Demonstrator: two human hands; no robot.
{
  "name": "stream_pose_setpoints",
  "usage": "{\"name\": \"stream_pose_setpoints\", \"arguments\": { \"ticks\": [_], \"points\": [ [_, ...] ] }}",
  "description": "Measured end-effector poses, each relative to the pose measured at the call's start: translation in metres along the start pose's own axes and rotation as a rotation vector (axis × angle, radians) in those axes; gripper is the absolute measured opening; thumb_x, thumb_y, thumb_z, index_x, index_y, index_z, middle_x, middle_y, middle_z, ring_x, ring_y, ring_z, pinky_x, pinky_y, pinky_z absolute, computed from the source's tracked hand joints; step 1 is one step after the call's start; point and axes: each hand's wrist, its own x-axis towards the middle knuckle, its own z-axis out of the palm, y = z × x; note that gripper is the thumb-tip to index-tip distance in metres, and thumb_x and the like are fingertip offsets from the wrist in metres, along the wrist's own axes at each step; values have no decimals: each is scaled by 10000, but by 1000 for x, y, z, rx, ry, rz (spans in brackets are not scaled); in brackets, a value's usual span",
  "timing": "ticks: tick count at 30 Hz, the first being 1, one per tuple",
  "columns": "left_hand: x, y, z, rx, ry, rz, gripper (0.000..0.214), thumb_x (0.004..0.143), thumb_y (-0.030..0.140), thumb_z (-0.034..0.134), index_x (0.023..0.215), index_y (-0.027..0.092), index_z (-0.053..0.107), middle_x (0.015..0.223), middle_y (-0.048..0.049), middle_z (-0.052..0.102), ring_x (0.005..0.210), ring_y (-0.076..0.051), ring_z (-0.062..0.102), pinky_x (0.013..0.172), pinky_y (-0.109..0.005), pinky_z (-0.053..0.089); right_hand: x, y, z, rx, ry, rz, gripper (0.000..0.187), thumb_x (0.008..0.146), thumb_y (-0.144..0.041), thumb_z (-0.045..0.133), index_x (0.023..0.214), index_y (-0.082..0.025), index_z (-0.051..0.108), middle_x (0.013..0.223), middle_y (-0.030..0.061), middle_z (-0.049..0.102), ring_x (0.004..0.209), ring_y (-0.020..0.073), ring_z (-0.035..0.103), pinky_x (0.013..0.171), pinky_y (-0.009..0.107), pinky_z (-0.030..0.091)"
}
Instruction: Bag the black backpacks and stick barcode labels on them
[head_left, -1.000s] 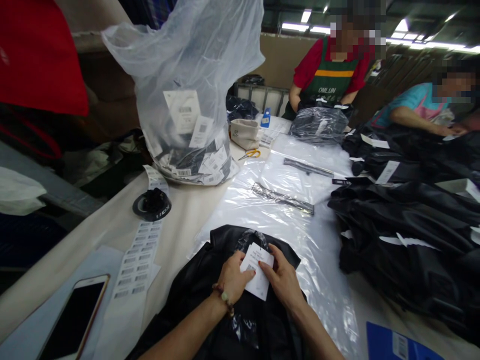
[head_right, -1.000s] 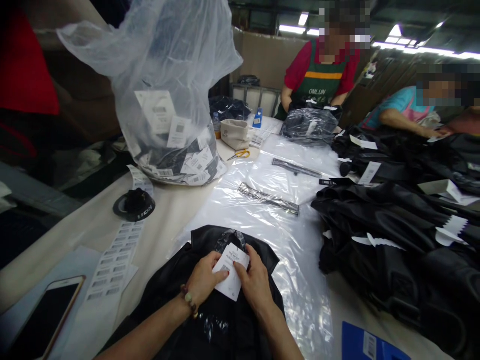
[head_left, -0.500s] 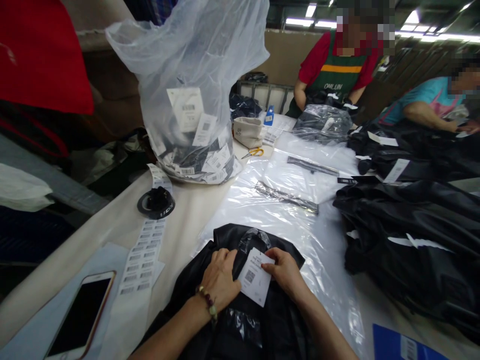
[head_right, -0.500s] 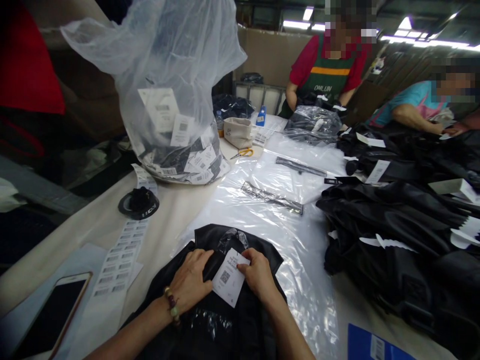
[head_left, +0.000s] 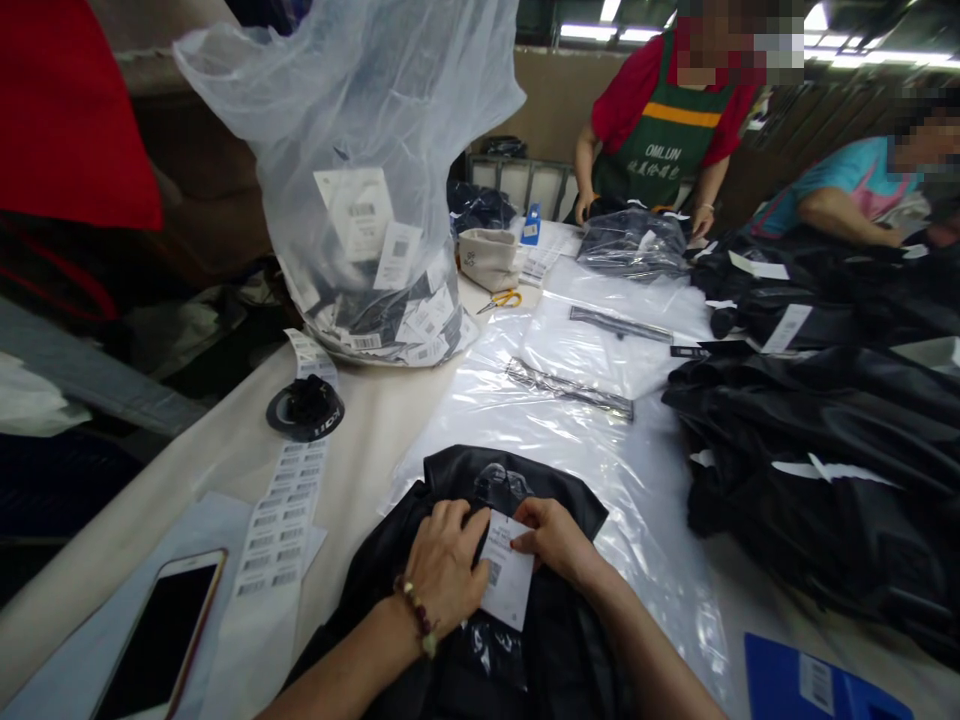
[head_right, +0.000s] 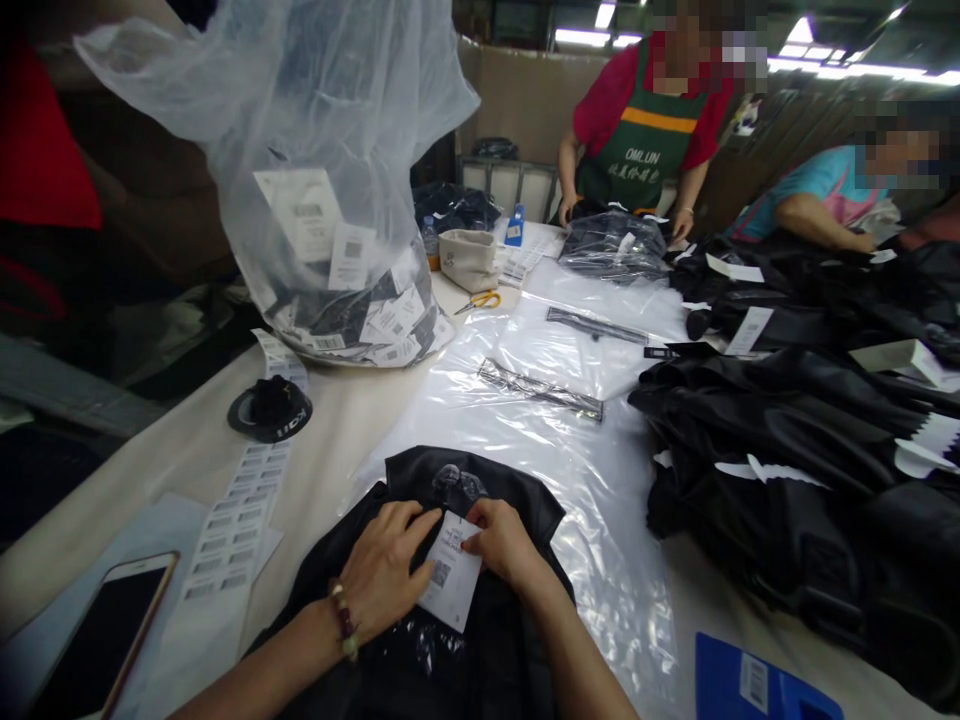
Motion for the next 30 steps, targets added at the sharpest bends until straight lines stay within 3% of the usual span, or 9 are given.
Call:
{"name": "stream_pose_setpoints", "arguments": {
  "ticks": [3,6,9,12,15,19,25,30],
  "points": [
    [-5,1,10,102,-79,257,510,795,347,547,1265,184,435,1274,-133,447,1199,-314,338,966,-527,292,3,5,4,-124,81,-78,153,537,-52,587,621,-169,538,579,-20,581,600,179,592,543,269,461],
    [-6,0,19,149,-259,470,594,790,397,580,1284,125,393,1279,-140,460,1223,-300,321,1012,-517,244,-5,11,6,-214,140,-169,179,609,-75,563,737,-183,625,749,33,639,806,233,612,774,361,473],
    [-4,0,26,188,-329,486,615,778,384,606,1278,98,388,1300,-155,446,1193,-303,361,997,-522,262,-26,30,13,-318,229,-316,388,669,-91,498,1023,-188,624,1041,111,604,999,268,567,907,417,430],
    [-4,0,29,170,-308,451,576,789,342,605,1275,129,380,1321,-152,430,1161,-286,400,967,-510,298,-49,61,26,-547,432,-513,643,619,-124,548,1251,-226,484,1292,144,443,1152,344,459,917,492,427],
    [-3,1,28,179,-291,443,568,758,312,651,1247,169,399,1421,-162,296,1165,-293,400,936,-503,326,-64,88,36,-643,588,-489,769,588,-165,583,1328,-244,387,1316,160,396,1153,396,442,839,519,469],
    [1,3,23,191,-325,441,615,721,351,683,1238,169,402,1449,-151,248,1125,-295,425,908,-488,350,-62,88,24,-365,490,-259,766,571,-143,514,1322,-222,388,1094,129,536,894,297,601,725,420,513],
    [3,1,22,185,-272,455,676,729,377,667,1287,162,351,1442,-163,255,1111,-300,423,898,-489,346,-59,56,-25,477,236,86,679,521,-284,699,1162,-192,494,661,-16,608,597,193,597,576,302,478],
    [3,-3,20,176,-280,445,689,725,383,671,1292,168,344,1446,-158,252,1083,-291,444,888,-488,355,-59,38,-36,796,257,159,579,463,-251,782,1001,-183,581,712,-5,657,620,168,628,623,268,498]
  ]
}}
